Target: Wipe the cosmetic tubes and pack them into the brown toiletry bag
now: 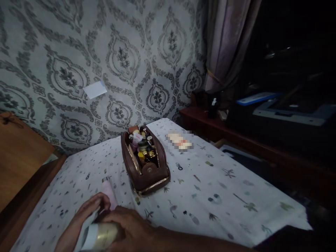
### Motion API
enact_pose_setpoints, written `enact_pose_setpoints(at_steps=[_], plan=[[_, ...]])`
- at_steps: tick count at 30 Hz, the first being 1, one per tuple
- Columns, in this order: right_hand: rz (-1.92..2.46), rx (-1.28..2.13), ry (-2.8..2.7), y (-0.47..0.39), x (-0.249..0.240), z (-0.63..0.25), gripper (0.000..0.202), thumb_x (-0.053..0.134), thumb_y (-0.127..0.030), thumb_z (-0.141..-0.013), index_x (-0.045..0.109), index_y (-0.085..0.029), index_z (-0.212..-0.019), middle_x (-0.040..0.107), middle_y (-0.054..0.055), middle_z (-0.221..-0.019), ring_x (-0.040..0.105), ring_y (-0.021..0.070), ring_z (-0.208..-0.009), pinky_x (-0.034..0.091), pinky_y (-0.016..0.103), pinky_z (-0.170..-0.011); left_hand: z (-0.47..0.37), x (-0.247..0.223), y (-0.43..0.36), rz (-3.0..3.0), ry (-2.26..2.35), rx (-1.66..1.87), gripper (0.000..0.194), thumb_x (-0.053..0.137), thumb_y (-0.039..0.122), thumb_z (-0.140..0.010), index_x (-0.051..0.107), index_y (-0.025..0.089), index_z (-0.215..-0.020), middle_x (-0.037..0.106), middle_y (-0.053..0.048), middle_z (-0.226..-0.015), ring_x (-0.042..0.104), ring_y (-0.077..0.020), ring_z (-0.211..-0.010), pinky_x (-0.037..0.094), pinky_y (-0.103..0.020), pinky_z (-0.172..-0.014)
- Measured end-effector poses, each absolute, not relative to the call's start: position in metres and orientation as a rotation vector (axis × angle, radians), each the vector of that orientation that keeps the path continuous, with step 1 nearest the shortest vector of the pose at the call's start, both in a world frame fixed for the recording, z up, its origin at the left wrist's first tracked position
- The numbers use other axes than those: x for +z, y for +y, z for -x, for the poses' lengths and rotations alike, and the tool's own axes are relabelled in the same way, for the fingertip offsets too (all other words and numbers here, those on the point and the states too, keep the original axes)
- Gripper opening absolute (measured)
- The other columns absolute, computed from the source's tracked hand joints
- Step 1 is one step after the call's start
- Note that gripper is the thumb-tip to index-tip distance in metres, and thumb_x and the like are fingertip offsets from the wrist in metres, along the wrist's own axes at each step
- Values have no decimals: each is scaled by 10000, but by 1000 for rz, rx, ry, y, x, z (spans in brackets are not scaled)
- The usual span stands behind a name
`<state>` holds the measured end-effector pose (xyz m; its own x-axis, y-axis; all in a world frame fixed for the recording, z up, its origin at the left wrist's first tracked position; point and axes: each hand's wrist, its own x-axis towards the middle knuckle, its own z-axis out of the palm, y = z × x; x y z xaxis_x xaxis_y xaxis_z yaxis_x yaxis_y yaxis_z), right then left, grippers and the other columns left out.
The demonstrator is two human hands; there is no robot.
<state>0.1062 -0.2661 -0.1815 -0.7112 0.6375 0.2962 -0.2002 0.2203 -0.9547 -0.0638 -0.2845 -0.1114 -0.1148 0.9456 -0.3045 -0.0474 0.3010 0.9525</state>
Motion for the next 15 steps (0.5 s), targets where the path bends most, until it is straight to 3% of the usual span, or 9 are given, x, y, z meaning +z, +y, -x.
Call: enact_pose_setpoints(at_steps=[3, 6, 9, 15], plan=[[385, 1850, -1544, -269, -170, -106, 542, 838, -396, -574, 696, -232, -1071, 633, -2, -970, 574, 187, -890, 438, 267, -784, 56, -119, -286, -661, 1384, 1333, 412, 770, 576, -607, 681, 188, -714, 692, -41, -770, 663, -221, -769, 541, -303, -704], [381, 1976, -1355, -269, -168, -102, 518, 833, -288, -541, 650, -207, -1018, 599, -35, -865, 530, 142, -795, 416, 237, -713, 37, -124, -293, -476, 1469, 1524, 567, 631, 715, -674, 680, 235, -971, 733, -44, -1011, 696, -264, -908, 571, -350, -752], [388, 1968, -1217, -267, -172, -97, 467, 780, -208, -558, 607, -196, -991, 602, -34, -865, 528, 140, -795, 411, 239, -725, 14, -129, -303, -634, 1589, 1542, 734, 477, 813, -724, 587, 273, -1209, 725, -50, -1121, 697, -281, -958, 582, -362, -757], [560, 1762, -1268, -264, -173, -99, 436, 708, -149, -583, 634, -194, -1011, 607, -18, -872, 544, 168, -837, 418, 249, -725, -5, -137, -315, -979, 1873, 1484, 726, 581, 701, -768, 497, 289, -1360, 670, -52, -1243, 607, -263, -1167, 519, -297, -925]])
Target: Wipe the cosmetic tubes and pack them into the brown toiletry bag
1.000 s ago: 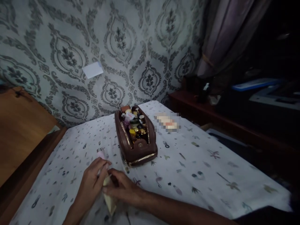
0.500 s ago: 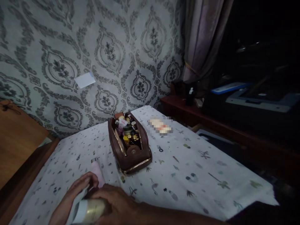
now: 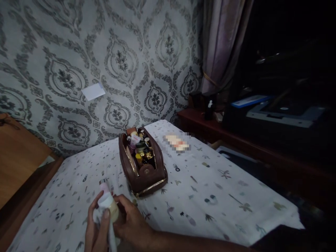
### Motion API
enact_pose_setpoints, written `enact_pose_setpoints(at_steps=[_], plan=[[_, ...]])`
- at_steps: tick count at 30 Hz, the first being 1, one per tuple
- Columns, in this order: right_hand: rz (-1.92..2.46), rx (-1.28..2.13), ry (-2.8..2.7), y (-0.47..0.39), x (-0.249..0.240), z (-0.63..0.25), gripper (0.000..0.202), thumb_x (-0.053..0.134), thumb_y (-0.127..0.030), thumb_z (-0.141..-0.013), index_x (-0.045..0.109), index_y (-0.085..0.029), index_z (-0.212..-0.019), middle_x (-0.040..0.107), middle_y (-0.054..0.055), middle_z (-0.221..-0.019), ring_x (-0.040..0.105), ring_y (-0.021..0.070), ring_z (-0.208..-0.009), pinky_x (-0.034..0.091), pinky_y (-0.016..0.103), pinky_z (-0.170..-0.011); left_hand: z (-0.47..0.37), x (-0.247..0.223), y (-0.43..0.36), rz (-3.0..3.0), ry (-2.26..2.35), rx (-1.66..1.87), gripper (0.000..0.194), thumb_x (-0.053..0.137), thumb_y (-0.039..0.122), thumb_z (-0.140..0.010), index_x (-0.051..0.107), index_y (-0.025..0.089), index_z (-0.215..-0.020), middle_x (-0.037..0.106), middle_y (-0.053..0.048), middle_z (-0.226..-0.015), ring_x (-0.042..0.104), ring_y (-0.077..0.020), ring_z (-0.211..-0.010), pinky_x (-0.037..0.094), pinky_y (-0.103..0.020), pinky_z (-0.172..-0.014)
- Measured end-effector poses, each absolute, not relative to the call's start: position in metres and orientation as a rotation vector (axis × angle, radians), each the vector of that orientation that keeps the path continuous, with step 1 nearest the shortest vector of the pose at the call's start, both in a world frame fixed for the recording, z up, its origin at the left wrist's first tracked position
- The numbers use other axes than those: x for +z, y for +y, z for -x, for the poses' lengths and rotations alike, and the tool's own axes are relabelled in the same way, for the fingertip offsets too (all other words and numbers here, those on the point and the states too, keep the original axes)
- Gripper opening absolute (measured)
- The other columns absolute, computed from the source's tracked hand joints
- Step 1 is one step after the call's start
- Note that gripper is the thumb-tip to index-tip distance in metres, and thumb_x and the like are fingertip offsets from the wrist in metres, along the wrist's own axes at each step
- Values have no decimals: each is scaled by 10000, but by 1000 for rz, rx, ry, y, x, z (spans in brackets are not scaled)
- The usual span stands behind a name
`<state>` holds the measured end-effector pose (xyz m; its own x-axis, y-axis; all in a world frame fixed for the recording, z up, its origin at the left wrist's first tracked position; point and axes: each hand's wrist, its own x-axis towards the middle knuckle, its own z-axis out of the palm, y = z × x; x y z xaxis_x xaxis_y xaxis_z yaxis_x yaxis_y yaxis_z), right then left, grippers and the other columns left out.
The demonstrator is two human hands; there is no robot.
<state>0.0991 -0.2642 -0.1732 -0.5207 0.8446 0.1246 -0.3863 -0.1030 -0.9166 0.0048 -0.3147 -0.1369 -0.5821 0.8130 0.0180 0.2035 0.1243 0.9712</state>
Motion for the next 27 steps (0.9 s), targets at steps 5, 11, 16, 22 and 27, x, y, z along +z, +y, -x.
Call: enact_pose_setpoints(at_steps=[5, 11, 16, 22, 27], plan=[[485, 1916, -1181, -264, -173, -97, 370, 765, -296, -613, 654, -184, -947, 592, -20, -845, 533, 149, -815, 406, 261, -749, 14, -136, -315, -916, 1812, 1381, 814, 658, 689, -705, 494, 252, -1372, 746, -52, -1012, 696, -255, -929, 577, -291, -759], [544, 2070, -925, -260, -169, -97, 538, 882, -487, -471, 620, -176, -822, 610, -24, -796, 527, 114, -690, 391, 256, -695, 13, -144, -317, -972, 1836, 1405, 744, 579, 683, -783, 481, 262, -1388, 686, -52, -1200, 639, -248, -1085, 550, -266, -811], [625, 1902, -979, -254, -159, -104, 490, 846, -505, -560, 650, -171, -860, 629, -18, -808, 548, 113, -693, 388, 244, -672, -1, -156, -327, -918, 1861, 1405, 704, 594, 650, -790, 507, 234, -1352, 672, -71, -1221, 621, -269, -1128, 530, -307, -876], [598, 1921, -995, -252, -154, -107, 469, 811, -460, -626, 608, -199, -958, 632, -13, -866, 527, 100, -617, 391, 226, -556, -10, -152, -335, -729, 1573, 1385, 599, 763, 535, -678, 587, 165, -1115, 731, -64, -865, 701, -227, -757, 545, -278, -640], [521, 1918, -1020, -250, -148, -111, 641, 811, -429, -661, 527, -248, -1206, 597, -31, -829, 556, 130, -778, 428, 228, -656, 17, -143, -339, -758, 1582, 1277, 538, 774, 550, -652, 583, 181, -994, 657, 10, -661, 594, -147, -520, 452, -225, -492]])
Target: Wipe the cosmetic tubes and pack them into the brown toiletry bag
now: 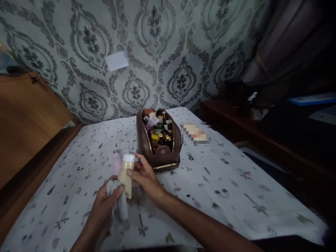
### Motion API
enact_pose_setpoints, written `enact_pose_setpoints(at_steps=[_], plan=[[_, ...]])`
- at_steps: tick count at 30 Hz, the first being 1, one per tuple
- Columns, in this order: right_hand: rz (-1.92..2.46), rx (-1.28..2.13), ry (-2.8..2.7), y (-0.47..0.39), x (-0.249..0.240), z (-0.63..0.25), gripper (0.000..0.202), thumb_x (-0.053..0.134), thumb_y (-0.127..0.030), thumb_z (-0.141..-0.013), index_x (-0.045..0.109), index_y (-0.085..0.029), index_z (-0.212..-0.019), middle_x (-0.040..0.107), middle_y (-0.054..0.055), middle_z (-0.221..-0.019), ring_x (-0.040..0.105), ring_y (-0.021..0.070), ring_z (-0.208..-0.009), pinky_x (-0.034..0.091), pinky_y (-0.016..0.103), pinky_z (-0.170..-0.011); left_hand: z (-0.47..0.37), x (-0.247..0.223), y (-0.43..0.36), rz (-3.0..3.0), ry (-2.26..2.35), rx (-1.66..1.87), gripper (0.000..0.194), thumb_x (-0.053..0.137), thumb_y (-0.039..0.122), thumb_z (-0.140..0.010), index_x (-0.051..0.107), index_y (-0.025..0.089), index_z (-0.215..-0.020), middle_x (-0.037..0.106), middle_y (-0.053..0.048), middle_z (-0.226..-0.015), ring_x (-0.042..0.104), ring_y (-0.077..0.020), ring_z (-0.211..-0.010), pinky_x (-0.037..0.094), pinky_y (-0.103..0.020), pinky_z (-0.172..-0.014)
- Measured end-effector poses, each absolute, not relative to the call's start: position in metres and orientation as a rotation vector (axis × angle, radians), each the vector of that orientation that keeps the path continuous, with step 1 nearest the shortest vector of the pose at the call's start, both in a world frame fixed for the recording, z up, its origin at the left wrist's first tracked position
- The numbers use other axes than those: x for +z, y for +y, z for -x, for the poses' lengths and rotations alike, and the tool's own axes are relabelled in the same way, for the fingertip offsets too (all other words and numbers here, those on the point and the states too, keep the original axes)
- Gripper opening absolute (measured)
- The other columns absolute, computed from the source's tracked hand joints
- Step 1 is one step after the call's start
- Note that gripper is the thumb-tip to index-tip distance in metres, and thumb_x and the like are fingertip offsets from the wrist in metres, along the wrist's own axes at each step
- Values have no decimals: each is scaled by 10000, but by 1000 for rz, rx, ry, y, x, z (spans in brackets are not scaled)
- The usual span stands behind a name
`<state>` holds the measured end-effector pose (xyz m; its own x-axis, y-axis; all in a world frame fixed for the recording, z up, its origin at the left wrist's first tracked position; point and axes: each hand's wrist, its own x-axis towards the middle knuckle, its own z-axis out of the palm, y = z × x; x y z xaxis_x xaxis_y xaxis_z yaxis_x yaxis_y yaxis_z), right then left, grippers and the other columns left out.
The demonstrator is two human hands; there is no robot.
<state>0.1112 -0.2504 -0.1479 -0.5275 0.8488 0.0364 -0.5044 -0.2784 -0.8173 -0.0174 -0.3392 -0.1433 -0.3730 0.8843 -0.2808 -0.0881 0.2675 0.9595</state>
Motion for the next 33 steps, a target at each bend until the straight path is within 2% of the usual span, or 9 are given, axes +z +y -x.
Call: enact_pose_setpoints(at_steps=[5, 9, 14, 18, 20, 23, 28, 30, 33], plan=[[514, 1931, -1137, -246, -146, -114, 475, 682, -522, -783, 555, -246, -1149, 582, -31, -783, 530, 113, -679, 380, 215, -547, 50, -132, -341, -918, 1642, 1233, 512, 772, 516, -671, 595, 174, -1008, 631, 19, -680, 555, -127, -555, 442, -213, -534], [484, 1961, -1100, -246, -148, -112, 382, 730, -472, -743, 502, -228, -927, 574, -28, -856, 584, 122, -707, 491, 252, -622, 64, -120, -336, -967, 1821, 1373, 478, 689, 568, -731, 600, 177, -992, 521, 55, -592, 456, -101, -495, 345, -187, -454], [496, 1906, -1200, -256, -160, -103, 423, 780, -378, -681, 446, -227, -892, 523, -32, -902, 571, 120, -759, 501, 248, -664, 64, -108, -332, -1218, 2213, 1558, 459, 558, 505, -864, 529, 187, -1193, 434, 65, -622, 395, -106, -492, 312, -202, -449], [527, 1846, -1324, -263, -173, -96, 404, 766, -322, -689, 433, -234, -900, 536, -37, -842, 530, 116, -715, 430, 212, -595, 39, -118, -332, -1758, 2285, 1564, 372, 468, 386, -916, 541, 182, -1218, 565, -69, -1003, 574, -201, -875, 485, -316, -733], [502, 1831, -1341, -265, -175, -95, 416, 781, -298, -670, 441, -234, -899, 545, -37, -838, 534, 122, -732, 435, 223, -626, 27, -130, -331, -2067, 2259, 1365, 341, 469, 331, -915, 569, 198, -1212, 540, -108, -1114, 542, -254, -1045, 481, -399, -861], [448, 1841, -1321, -265, -174, -96, 389, 772, -289, -682, 449, -235, -892, 548, -39, -826, 533, 122, -742, 425, 225, -648, 24, -142, -326, -2217, 2372, 1161, 341, 493, 306, -912, 594, 194, -1217, 501, -149, -1186, 497, -295, -1104, 469, -461, -896], [420, 1880, -1318, -265, -168, -101, 349, 744, -304, -724, 456, -234, -909, 550, -26, -851, 515, 122, -735, 394, 213, -614, 57, -141, -314, -1902, 2441, 1296, 387, 474, 376, -918, 586, 162, -1221, 487, -153, -1199, 453, -321, -1202, 387, -520, -1017], [432, 1880, -1321, -266, -167, -101, 347, 750, -307, -721, 464, -230, -903, 537, -22, -872, 504, 117, -730, 389, 209, -603, 65, -139, -312, -1629, 2304, 1481, 388, 482, 419, -915, 582, 177, -1201, 536, -120, -1159, 506, -280, -1152, 406, -456, -1011], [453, 1901, -1297, -266, -167, -100, 379, 773, -342, -709, 457, -232, -887, 521, -26, -857, 481, 110, -696, 365, 202, -565, 64, -137, -310, -980, 1991, 1740, 404, 488, 487, -916, 602, 199, -1174, 628, -57, -1016, 606, -188, -912, 495, -297, -820]])
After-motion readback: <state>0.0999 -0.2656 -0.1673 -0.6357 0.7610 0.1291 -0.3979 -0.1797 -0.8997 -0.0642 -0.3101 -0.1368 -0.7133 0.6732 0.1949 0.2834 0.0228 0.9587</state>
